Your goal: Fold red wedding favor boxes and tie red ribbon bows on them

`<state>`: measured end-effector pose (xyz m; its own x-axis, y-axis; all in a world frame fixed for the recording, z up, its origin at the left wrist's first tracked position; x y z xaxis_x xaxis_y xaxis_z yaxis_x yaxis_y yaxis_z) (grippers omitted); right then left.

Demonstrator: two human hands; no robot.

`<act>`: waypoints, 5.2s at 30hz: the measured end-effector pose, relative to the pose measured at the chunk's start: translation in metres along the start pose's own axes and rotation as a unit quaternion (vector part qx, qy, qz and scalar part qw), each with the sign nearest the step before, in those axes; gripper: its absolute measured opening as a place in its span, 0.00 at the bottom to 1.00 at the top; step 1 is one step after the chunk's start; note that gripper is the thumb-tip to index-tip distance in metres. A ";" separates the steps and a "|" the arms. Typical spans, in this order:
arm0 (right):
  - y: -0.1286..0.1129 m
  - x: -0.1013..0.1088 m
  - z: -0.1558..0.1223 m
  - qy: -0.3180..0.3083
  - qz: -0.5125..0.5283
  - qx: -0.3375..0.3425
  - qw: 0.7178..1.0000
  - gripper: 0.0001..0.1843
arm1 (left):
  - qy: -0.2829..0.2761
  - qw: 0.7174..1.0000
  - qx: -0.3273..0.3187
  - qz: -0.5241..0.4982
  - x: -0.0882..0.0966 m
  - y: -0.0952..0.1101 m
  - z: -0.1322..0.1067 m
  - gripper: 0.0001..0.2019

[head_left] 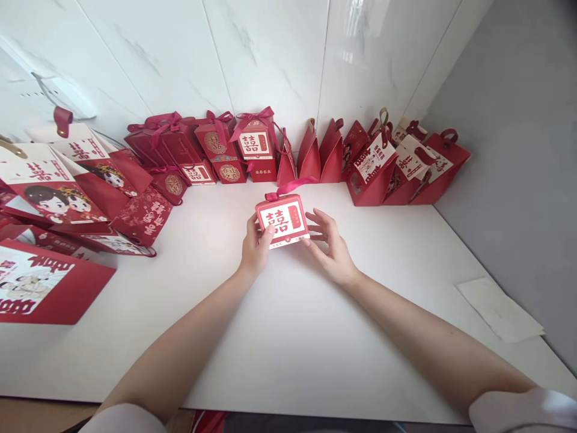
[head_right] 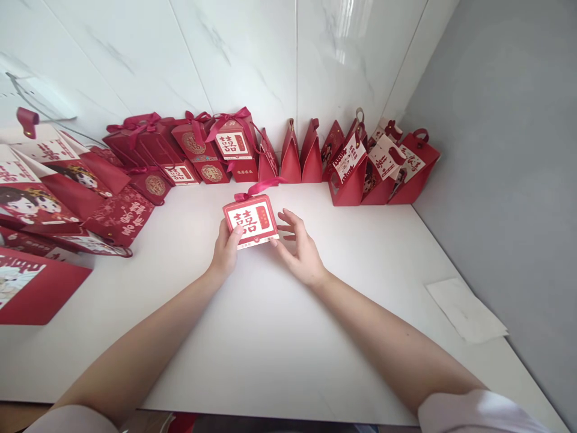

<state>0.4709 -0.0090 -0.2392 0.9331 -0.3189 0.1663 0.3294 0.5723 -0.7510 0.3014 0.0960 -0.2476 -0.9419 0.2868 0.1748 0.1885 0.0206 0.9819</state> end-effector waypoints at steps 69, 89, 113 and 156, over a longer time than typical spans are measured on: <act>-0.001 -0.009 0.001 -0.125 0.099 0.001 0.987 0.39 | -0.348 0.866 0.274 -0.231 -0.010 -0.011 0.016 0.47; 0.011 -0.018 -0.003 -0.121 0.231 -0.053 0.964 0.50 | -0.384 0.847 0.280 -0.239 -0.016 -0.019 0.012 0.51; 0.011 -0.002 -0.001 0.017 0.119 -0.066 0.991 0.37 | -0.373 0.909 0.147 -0.118 -0.026 -0.014 0.000 0.45; 0.028 0.010 -0.001 0.117 0.138 -0.120 0.976 0.27 | -0.298 0.943 0.054 -0.136 -0.021 -0.001 -0.001 0.48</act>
<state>0.4889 0.0033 -0.2589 0.9141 -0.3566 -0.1932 0.0000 0.4765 -0.8792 0.3209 0.0887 -0.2524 -0.6426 0.7429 -0.1874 0.0193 0.2602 0.9654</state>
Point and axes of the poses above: each hand's wrist, its own z-axis towards the middle knuckle, its own x-axis out of the back of the hand, y = z × x, the point moved 6 cm from there along z, towards the middle knuckle, and after that the axes turned 15 degrees about x, right-handed, at the moved point
